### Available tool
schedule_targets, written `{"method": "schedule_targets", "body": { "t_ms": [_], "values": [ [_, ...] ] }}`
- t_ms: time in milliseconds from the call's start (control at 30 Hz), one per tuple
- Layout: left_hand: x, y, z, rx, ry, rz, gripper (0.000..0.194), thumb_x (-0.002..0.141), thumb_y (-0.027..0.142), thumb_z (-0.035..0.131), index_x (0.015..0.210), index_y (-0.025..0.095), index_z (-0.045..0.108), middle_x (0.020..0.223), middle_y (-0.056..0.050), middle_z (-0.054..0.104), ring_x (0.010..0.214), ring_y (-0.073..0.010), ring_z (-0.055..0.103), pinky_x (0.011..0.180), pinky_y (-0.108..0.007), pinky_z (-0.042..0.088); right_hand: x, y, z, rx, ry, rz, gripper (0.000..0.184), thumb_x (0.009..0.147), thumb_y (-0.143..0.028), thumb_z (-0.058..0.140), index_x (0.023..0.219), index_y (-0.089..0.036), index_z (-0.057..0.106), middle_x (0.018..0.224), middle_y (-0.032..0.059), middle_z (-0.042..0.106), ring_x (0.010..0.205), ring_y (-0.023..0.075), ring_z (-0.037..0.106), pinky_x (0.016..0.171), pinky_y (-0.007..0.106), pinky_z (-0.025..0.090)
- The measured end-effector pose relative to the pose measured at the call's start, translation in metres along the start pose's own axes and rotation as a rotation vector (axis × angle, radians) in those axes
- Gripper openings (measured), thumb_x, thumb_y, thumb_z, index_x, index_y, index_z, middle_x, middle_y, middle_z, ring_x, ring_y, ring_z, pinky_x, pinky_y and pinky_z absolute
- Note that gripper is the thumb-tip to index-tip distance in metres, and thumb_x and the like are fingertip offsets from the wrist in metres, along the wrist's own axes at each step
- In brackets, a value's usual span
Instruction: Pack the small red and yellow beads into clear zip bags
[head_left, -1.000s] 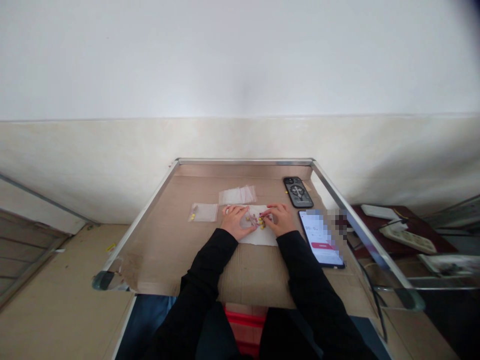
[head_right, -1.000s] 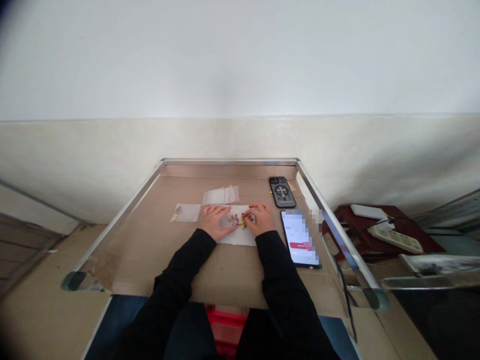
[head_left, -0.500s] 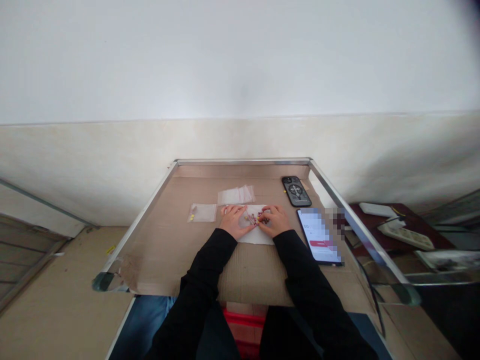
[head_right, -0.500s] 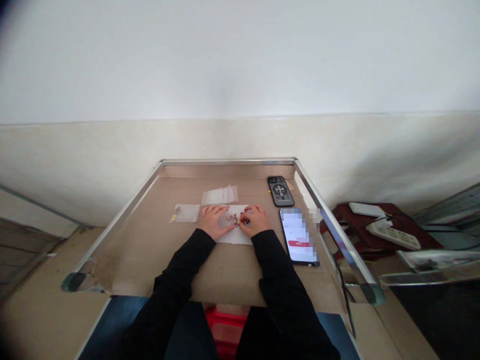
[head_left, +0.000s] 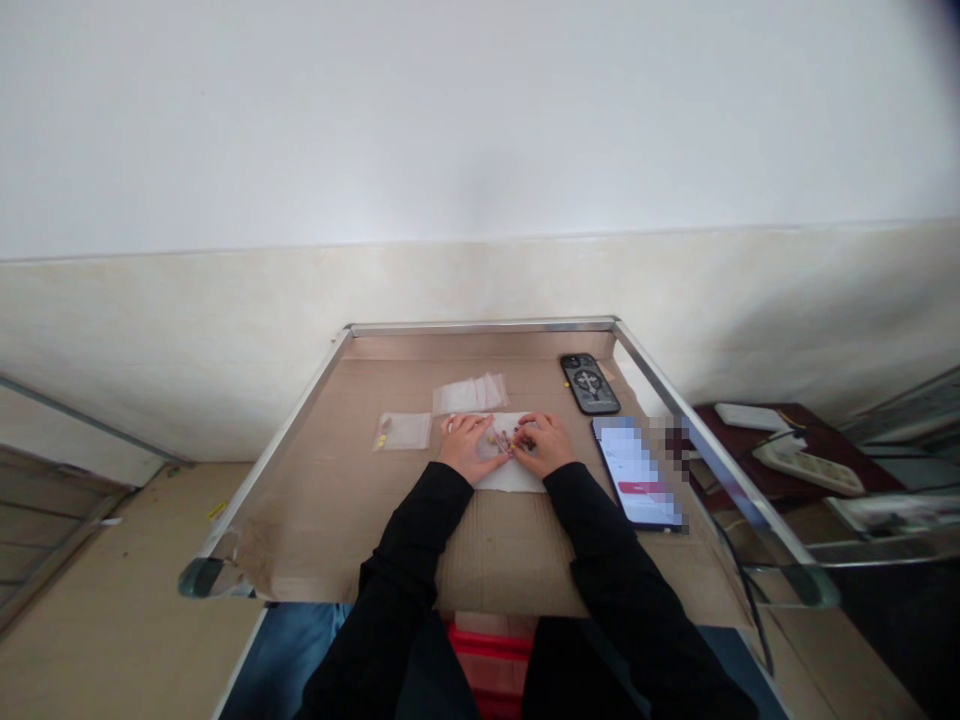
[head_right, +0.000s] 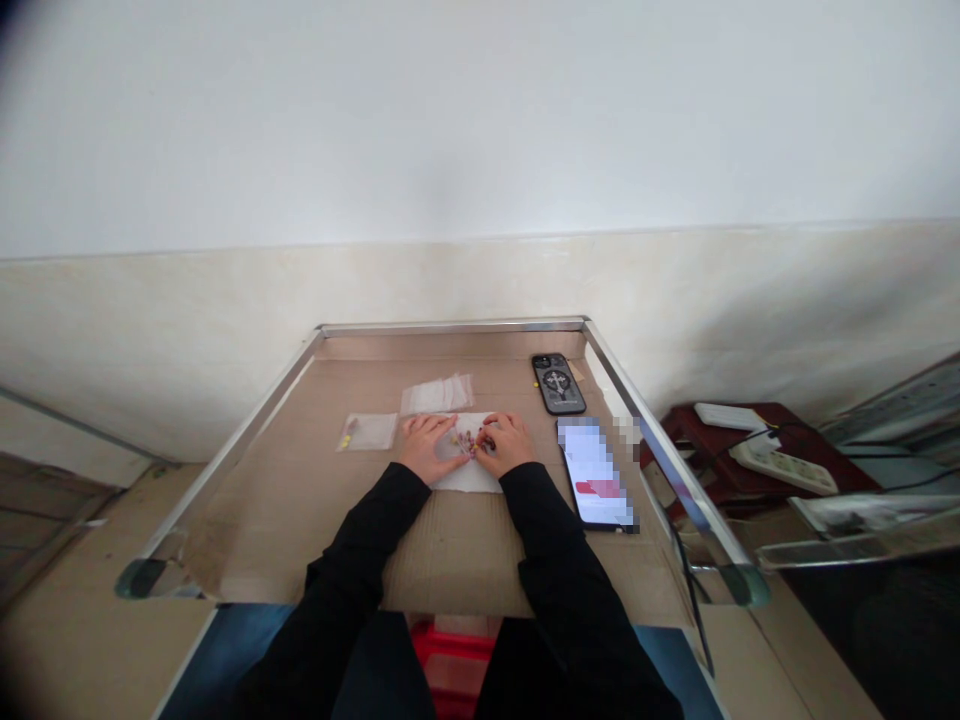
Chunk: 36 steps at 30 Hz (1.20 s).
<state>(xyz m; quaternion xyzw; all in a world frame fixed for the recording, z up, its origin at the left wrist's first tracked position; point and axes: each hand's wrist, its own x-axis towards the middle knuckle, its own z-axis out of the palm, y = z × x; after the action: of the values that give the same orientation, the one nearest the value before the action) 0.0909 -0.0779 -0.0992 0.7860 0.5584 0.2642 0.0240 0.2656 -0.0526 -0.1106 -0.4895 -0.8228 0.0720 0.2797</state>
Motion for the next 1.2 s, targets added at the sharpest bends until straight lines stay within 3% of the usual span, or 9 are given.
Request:
{"method": "schedule_targets", "body": {
  "t_ms": [367,567,900,1200],
  "values": [
    [0.0,-0.001,0.001,-0.025,-0.023,0.005,0.064,0.058,0.059,0.05,0.109,0.022,0.046,0.1,-0.004,0.052,0.095,-0.0217,0.04,0.086,-0.04,0.02,0.005,-0.001,-0.004,0.116,0.057,0.04,0.006,0.063,-0.026,0.058,0.064,-0.02,0.058,0.088,0.0039,0.054,0.087,0.0197,0.041,0.077,0.033,0.031],
    [0.0,-0.002,0.002,-0.049,-0.05,-0.005,0.063,0.057,0.058,0.052,0.109,0.023,0.046,0.102,-0.004,0.051,0.097,-0.0219,0.039,0.087,-0.04,0.018,0.008,-0.01,-0.001,0.243,0.072,-0.013,0.012,0.067,-0.029,0.055,0.074,-0.02,0.059,0.088,0.0048,0.053,0.086,0.0184,0.042,0.077,0.031,0.033],
    [0.003,-0.001,0.001,-0.065,-0.002,-0.028,0.066,0.056,0.058,0.054,0.11,0.021,0.046,0.103,-0.005,0.051,0.095,-0.0227,0.039,0.084,-0.038,0.02,0.008,-0.006,0.003,0.025,0.064,0.072,0.021,0.069,-0.032,0.053,0.086,-0.023,0.061,0.092,0.005,0.053,0.09,0.0213,0.039,0.078,0.034,0.03],
    [0.005,-0.002,-0.001,-0.058,0.032,-0.086,0.067,0.058,0.054,0.055,0.115,0.022,0.041,0.102,-0.005,0.05,0.094,-0.0219,0.039,0.082,-0.036,0.023,0.007,-0.012,0.006,0.001,0.037,0.07,0.015,0.066,-0.032,0.055,0.077,-0.025,0.063,0.093,0.0044,0.052,0.091,0.0223,0.038,0.075,0.035,0.029]
  ]
}}
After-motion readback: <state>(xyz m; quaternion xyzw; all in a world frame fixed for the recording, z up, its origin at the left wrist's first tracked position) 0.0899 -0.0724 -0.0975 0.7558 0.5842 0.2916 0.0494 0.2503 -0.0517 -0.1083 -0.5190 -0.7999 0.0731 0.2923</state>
